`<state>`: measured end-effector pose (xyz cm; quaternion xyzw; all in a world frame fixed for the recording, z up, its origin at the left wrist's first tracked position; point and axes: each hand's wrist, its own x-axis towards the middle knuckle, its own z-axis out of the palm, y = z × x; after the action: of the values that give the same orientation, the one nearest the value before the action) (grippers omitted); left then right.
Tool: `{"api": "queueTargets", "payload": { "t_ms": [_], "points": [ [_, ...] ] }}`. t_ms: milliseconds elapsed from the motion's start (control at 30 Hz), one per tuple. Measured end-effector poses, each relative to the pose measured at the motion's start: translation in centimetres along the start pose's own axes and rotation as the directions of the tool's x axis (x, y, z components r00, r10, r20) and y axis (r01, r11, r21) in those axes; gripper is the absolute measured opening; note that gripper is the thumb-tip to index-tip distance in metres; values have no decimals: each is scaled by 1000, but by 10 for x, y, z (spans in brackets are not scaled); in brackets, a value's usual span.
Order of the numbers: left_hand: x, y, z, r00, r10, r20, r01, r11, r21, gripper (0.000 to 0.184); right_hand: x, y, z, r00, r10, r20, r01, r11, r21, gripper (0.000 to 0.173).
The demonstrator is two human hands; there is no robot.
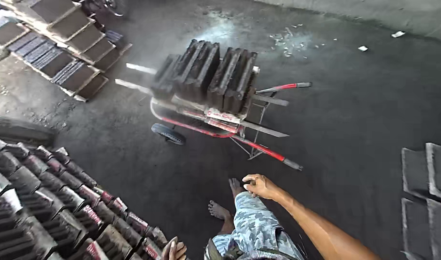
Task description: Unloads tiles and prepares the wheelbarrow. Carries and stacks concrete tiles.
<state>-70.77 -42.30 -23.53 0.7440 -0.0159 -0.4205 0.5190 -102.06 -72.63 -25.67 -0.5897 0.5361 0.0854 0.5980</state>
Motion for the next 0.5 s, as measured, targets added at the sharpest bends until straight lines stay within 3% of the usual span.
{"api": "queueTargets", "payload": {
  "t_ms": [133, 233, 333, 433, 500],
  "points": [
    [-12, -16, 58, 1000, 16, -7, -16, 996, 86, 35, -33, 48, -57, 999, -51, -14, 51, 998, 49, 39],
    [-18, -17, 113, 991, 88, -100, -86, 996, 23, 32, -59, 105, -112, 997, -70, -28, 72, 996, 50, 38],
    [-34, -29, 181, 972, 124, -198, -136, 990, -47, 30, -81, 171, -173, 997, -47, -62, 58, 982, 181, 36],
    [-82, -67, 272, 964, 4, -267, -40, 991, -129, 30, -82, 217, -242, 994, -93, -60, 104, 971, 217, 32],
    [-129, -90, 322, 963, -112, -244, 69, 982, -177, 32, -81, 211, -273, 988, -154, -14, 154, 967, 201, 32]
  ]
}}
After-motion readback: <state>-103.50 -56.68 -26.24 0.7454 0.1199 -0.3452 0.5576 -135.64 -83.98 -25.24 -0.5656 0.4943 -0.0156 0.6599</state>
